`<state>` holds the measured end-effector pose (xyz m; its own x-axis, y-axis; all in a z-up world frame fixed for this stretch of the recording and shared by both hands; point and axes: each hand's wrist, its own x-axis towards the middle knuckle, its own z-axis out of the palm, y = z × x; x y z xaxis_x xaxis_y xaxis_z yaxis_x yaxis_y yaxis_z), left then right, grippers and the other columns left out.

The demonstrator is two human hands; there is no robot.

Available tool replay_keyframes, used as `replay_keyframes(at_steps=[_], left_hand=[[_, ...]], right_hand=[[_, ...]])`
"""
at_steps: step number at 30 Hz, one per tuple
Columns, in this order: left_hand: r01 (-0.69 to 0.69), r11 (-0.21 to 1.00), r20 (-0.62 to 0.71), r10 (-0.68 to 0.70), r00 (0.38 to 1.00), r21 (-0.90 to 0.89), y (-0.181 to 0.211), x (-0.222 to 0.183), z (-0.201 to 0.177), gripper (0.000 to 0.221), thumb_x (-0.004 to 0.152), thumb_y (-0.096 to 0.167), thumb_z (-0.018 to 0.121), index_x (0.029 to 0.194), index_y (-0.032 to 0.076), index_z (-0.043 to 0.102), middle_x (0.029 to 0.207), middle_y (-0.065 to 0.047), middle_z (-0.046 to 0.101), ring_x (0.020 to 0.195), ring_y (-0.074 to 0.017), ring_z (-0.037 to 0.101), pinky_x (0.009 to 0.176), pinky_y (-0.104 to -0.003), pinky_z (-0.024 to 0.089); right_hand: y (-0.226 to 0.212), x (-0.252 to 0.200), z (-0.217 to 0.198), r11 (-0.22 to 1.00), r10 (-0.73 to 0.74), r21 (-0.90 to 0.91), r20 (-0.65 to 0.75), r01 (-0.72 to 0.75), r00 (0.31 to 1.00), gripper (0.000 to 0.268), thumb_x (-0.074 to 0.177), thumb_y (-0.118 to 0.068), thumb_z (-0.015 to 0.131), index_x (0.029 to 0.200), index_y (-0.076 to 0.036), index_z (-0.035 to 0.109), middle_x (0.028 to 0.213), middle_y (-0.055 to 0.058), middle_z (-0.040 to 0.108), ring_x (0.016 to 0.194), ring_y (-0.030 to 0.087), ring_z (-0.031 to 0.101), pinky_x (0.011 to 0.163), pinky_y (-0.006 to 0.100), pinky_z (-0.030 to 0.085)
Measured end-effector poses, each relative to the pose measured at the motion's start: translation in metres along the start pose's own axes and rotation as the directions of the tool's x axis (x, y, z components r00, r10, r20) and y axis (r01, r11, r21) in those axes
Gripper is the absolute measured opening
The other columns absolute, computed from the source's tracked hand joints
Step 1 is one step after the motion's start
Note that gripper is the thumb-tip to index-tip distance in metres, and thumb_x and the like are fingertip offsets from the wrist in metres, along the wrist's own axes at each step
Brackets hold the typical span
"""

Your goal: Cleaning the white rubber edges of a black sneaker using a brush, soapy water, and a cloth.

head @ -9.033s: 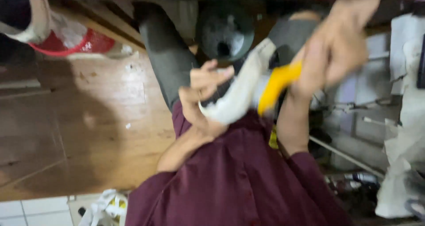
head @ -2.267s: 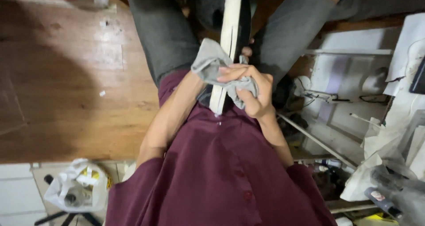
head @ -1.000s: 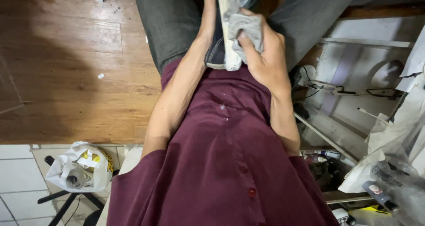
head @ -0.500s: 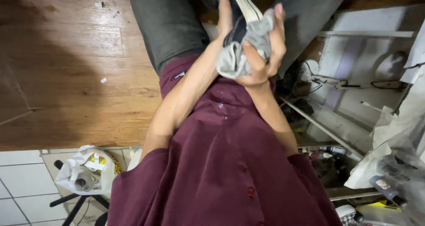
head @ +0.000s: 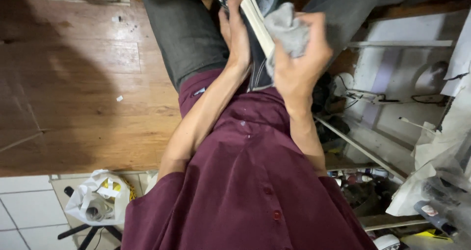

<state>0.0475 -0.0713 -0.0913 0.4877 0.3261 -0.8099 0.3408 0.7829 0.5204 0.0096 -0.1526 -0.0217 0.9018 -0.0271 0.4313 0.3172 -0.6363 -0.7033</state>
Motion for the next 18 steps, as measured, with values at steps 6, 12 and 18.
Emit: replay_keyframes(at_steps=[6,12,18], left_hand=[[-0.578,0.809,0.219,0.548,0.807,0.108,-0.048,0.027,-0.033,0.075,0.081,0.047,0.060,0.138,0.005,0.037,0.137,-0.016,0.049,0.127,-0.0253,0.048,0.108,-0.037,0.035],[-0.869,0.494,0.445,0.786,0.429,-0.034,-0.038,-0.013,-0.035,0.111,0.062,0.065,0.073,0.143,0.005,0.025,0.136,-0.016,0.046,0.126,-0.0248,0.048,0.112,-0.039,0.040],[-0.947,0.314,0.606,0.766,0.213,-0.064,-0.018,-0.033,-0.035,0.136,0.044,0.071,0.075,0.147,0.007,0.014,0.145,-0.019,0.042,0.132,-0.0296,0.051,0.116,-0.041,0.045]], right_hand=[[0.004,-0.011,0.008,0.989,-0.018,0.147,0.253,-0.020,0.967,0.021,0.090,0.000,0.063,0.105,0.000,0.048,0.112,0.018,0.062,0.102,0.032,0.064,0.085,0.037,0.051],[-0.022,-0.005,0.004,0.876,-0.101,0.453,-0.170,0.169,0.980,0.022,0.091,-0.005,0.047,0.107,0.008,0.040,0.116,0.027,0.053,0.109,0.041,0.060,0.099,0.047,0.054],[-0.035,0.007,-0.012,0.880,-0.284,0.228,-0.452,0.418,0.846,0.025,0.085,-0.016,0.038,0.100,0.004,0.035,0.101,0.027,0.053,0.092,0.049,0.062,0.082,0.051,0.058]])
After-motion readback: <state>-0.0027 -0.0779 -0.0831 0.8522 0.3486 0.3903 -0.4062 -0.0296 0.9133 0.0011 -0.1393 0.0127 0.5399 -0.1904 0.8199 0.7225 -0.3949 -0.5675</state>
